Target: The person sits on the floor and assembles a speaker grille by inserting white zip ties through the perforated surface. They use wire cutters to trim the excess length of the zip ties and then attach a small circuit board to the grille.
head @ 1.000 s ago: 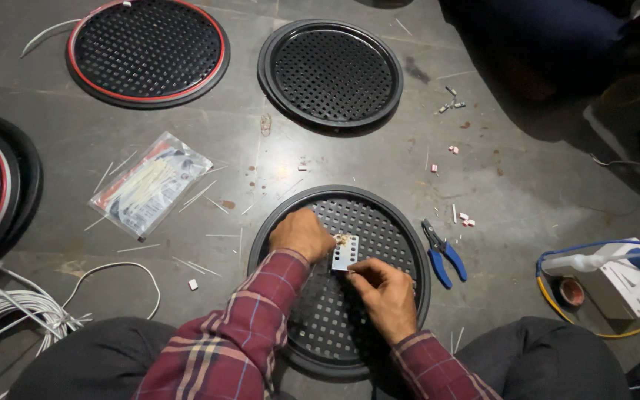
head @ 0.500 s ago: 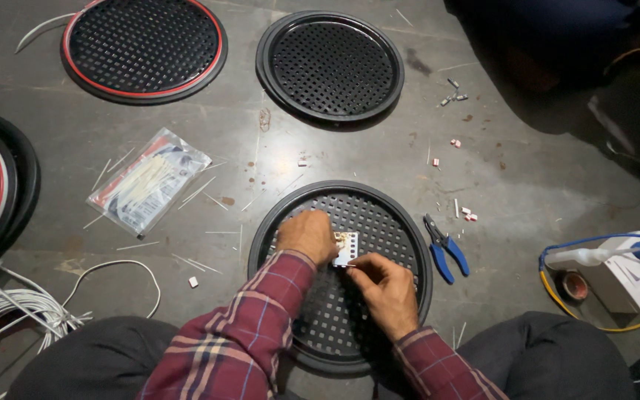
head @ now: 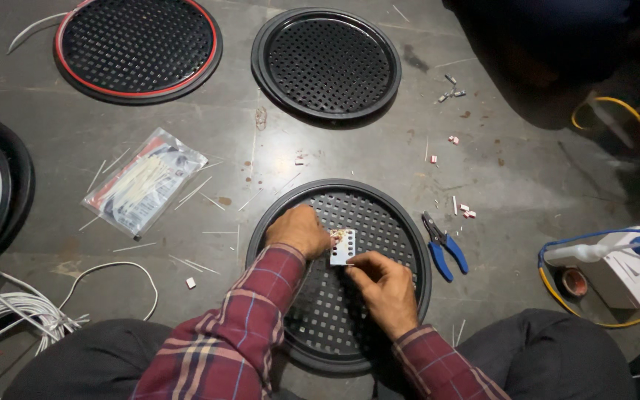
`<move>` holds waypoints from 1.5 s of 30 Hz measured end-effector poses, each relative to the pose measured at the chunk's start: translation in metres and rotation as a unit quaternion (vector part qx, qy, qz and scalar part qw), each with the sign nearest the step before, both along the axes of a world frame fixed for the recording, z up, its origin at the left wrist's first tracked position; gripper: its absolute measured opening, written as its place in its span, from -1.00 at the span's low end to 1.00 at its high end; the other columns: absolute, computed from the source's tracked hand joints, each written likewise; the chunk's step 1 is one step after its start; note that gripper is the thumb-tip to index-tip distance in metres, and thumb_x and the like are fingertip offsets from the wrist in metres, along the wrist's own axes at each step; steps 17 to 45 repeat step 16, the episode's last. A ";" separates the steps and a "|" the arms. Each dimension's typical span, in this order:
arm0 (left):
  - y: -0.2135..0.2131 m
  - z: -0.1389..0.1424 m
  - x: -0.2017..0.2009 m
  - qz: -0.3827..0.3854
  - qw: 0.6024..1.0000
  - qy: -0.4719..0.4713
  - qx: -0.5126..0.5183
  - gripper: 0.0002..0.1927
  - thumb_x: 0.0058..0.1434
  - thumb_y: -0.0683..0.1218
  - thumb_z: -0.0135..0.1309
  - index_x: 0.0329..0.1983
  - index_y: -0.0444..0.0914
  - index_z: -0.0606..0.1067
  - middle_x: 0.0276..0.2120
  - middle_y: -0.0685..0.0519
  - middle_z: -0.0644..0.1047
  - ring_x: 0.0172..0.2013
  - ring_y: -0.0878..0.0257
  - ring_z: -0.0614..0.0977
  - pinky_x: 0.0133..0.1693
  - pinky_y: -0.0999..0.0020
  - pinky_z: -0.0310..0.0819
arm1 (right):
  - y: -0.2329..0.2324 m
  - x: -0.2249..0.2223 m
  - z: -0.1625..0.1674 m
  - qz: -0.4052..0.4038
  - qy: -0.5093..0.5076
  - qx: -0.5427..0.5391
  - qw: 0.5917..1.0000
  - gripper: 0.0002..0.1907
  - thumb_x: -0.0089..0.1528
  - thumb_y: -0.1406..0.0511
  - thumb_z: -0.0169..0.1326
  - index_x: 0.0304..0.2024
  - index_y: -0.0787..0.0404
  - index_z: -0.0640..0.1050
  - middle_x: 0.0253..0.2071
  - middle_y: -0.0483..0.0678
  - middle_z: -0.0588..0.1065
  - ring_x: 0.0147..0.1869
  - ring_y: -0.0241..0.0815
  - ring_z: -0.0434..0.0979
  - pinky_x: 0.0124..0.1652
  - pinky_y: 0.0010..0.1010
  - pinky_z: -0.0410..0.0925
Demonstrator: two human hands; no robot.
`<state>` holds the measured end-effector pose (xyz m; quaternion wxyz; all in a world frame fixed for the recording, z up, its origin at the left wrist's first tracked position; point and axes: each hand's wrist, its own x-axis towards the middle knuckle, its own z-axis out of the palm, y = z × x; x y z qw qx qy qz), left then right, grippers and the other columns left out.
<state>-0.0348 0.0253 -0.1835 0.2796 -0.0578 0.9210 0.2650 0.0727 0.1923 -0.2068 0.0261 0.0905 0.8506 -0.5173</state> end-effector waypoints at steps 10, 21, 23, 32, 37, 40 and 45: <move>-0.001 0.016 0.001 0.049 0.998 -0.025 0.002 -0.43 -0.04 0.17 0.40 -0.01 -0.19 0.63 0.04 -0.13 0.60 0.07 -0.03 0.64 0.10 0.11 0.53 | -0.001 0.000 0.002 -0.017 0.004 0.018 1.000 -0.83 0.15 0.35 0.24 -0.22 0.28 0.68 -0.39 -0.06 0.69 -0.32 -0.35 0.66 -0.27 -0.49 0.47; -0.003 0.007 -0.003 0.033 0.999 -0.030 0.018 -0.51 -0.03 0.14 0.39 -0.05 -0.14 0.67 0.03 -0.09 0.62 0.06 -0.01 0.65 0.10 0.11 0.53 | -0.001 0.000 0.003 -0.016 -0.007 0.009 1.000 -0.83 0.15 0.35 0.24 -0.21 0.28 0.68 -0.37 -0.07 0.70 -0.29 -0.35 0.68 -0.25 -0.50 0.47; -0.003 0.007 -0.003 0.033 0.999 -0.030 0.018 -0.51 -0.03 0.14 0.39 -0.05 -0.14 0.67 0.03 -0.09 0.62 0.06 -0.01 0.65 0.10 0.11 0.53 | -0.001 0.000 0.003 -0.016 -0.007 0.009 1.000 -0.83 0.15 0.35 0.24 -0.21 0.28 0.68 -0.37 -0.07 0.70 -0.29 -0.35 0.68 -0.25 -0.50 0.47; -0.003 0.007 -0.003 0.033 0.999 -0.030 0.018 -0.51 -0.03 0.14 0.39 -0.05 -0.14 0.67 0.03 -0.09 0.62 0.06 -0.01 0.65 0.10 0.11 0.53 | -0.001 0.000 0.003 -0.016 -0.007 0.009 1.000 -0.83 0.15 0.35 0.24 -0.21 0.28 0.68 -0.37 -0.07 0.70 -0.29 -0.35 0.68 -0.25 -0.50 0.47; -0.003 0.007 -0.003 0.033 0.999 -0.030 0.018 -0.51 -0.03 0.14 0.39 -0.05 -0.14 0.67 0.03 -0.09 0.62 0.06 -0.01 0.65 0.10 0.11 0.53 | -0.001 0.000 0.003 -0.016 -0.007 0.009 1.000 -0.83 0.15 0.35 0.24 -0.21 0.28 0.68 -0.37 -0.07 0.70 -0.29 -0.35 0.68 -0.25 -0.50 0.47; -0.003 0.007 -0.003 0.033 0.999 -0.030 0.018 -0.51 -0.03 0.14 0.39 -0.05 -0.14 0.67 0.03 -0.09 0.62 0.06 -0.01 0.65 0.10 0.11 0.53 | -0.001 0.000 0.003 -0.016 -0.007 0.009 1.000 -0.83 0.15 0.35 0.24 -0.21 0.28 0.68 -0.37 -0.07 0.70 -0.29 -0.35 0.68 -0.25 -0.50 0.47; -0.003 0.007 -0.003 0.033 0.999 -0.030 0.018 -0.51 -0.03 0.14 0.39 -0.05 -0.14 0.67 0.03 -0.09 0.62 0.06 -0.01 0.65 0.10 0.11 0.53 | -0.001 0.000 0.003 -0.016 -0.007 0.009 1.000 -0.83 0.15 0.35 0.24 -0.21 0.28 0.68 -0.37 -0.07 0.70 -0.29 -0.35 0.68 -0.25 -0.50 0.47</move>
